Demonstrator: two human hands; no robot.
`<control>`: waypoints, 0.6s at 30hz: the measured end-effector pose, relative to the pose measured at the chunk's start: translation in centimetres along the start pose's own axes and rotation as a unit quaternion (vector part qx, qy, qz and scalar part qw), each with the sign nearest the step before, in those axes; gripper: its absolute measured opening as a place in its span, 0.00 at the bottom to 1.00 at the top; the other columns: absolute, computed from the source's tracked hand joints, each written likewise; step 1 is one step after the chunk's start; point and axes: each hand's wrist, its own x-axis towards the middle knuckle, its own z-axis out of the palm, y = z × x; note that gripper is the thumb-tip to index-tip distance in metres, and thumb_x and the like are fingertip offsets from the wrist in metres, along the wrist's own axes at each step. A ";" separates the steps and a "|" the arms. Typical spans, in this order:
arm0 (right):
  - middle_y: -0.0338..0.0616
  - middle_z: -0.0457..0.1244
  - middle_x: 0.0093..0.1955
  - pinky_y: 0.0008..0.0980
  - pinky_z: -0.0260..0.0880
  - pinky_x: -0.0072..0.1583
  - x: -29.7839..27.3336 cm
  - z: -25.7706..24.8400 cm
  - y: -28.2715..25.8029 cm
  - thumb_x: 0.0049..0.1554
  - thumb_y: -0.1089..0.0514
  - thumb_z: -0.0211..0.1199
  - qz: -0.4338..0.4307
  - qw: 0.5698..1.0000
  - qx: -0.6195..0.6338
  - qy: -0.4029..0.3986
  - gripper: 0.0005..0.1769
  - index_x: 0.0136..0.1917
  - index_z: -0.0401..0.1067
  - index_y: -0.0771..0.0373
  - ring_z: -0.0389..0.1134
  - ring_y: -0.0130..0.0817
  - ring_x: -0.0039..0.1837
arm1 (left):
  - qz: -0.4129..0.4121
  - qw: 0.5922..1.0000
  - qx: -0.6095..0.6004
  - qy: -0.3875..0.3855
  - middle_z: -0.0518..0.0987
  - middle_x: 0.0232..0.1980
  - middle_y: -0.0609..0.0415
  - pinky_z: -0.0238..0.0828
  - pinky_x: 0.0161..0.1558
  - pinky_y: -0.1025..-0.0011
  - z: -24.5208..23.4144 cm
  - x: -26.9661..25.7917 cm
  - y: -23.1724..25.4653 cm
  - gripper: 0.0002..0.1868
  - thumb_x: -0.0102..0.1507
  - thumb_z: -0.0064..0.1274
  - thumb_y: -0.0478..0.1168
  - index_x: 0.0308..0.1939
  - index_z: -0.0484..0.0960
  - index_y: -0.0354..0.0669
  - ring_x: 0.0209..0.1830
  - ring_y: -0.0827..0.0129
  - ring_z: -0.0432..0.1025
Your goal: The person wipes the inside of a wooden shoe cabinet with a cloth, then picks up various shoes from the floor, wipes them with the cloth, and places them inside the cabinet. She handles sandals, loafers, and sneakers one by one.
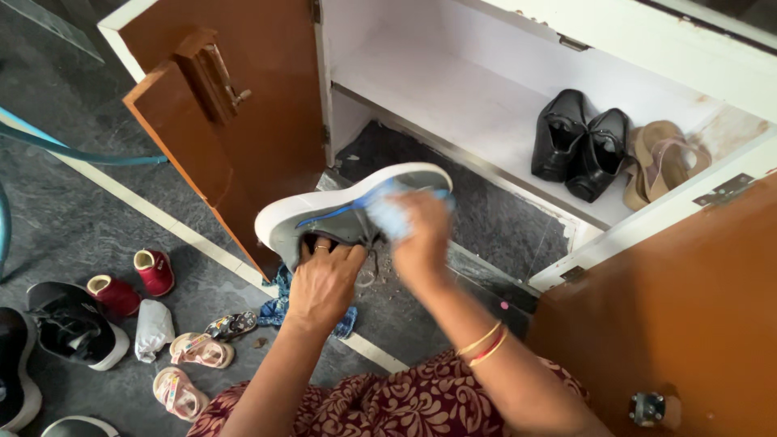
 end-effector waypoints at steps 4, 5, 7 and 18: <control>0.44 0.64 0.56 0.41 0.64 0.63 -1.1 0.7 -3.2 0.50 0.74 0.64 -0.104 0.984 0.100 -0.104 0.28 0.59 0.76 0.49 0.63 0.46 0.60 | -0.042 0.986 -0.002 -0.159 0.82 0.46 0.51 0.79 0.50 0.59 1.4 -0.2 -0.7 0.09 0.62 0.51 0.34 0.45 0.79 0.47 0.52 0.59 0.77; 0.43 0.64 0.55 0.44 0.63 0.62 -0.5 0.5 -2.3 0.49 0.71 0.67 -0.101 0.991 0.028 -0.086 0.25 0.57 0.78 0.48 0.63 0.46 0.59 | -0.017 0.993 0.011 -0.120 0.82 0.47 0.51 0.80 0.47 0.60 1.4 -0.5 -0.7 0.11 0.61 0.51 0.32 0.46 0.79 0.47 0.52 0.57 0.76; 0.43 0.64 0.54 0.46 0.63 0.58 1.7 -1.0 0.8 0.46 0.70 0.67 -0.043 0.991 -0.103 -0.071 0.24 0.52 0.80 0.47 0.63 0.48 0.56 | 0.032 0.998 0.039 -0.039 0.83 0.48 0.52 0.81 0.42 0.63 1.0 -0.7 -0.2 0.15 0.60 0.50 0.28 0.48 0.78 0.47 0.53 0.53 0.75; 0.45 0.67 0.59 0.44 0.62 0.68 -0.9 1.7 -4.5 0.46 0.75 0.61 -0.034 0.955 0.128 -0.265 0.30 0.56 0.79 0.47 0.63 0.46 0.65 | 0.100 0.989 0.105 -0.033 0.82 0.53 0.49 0.82 0.50 0.65 8.2 -1.7 2.9 0.25 0.56 0.49 0.36 0.59 0.79 0.46 0.53 0.65 0.74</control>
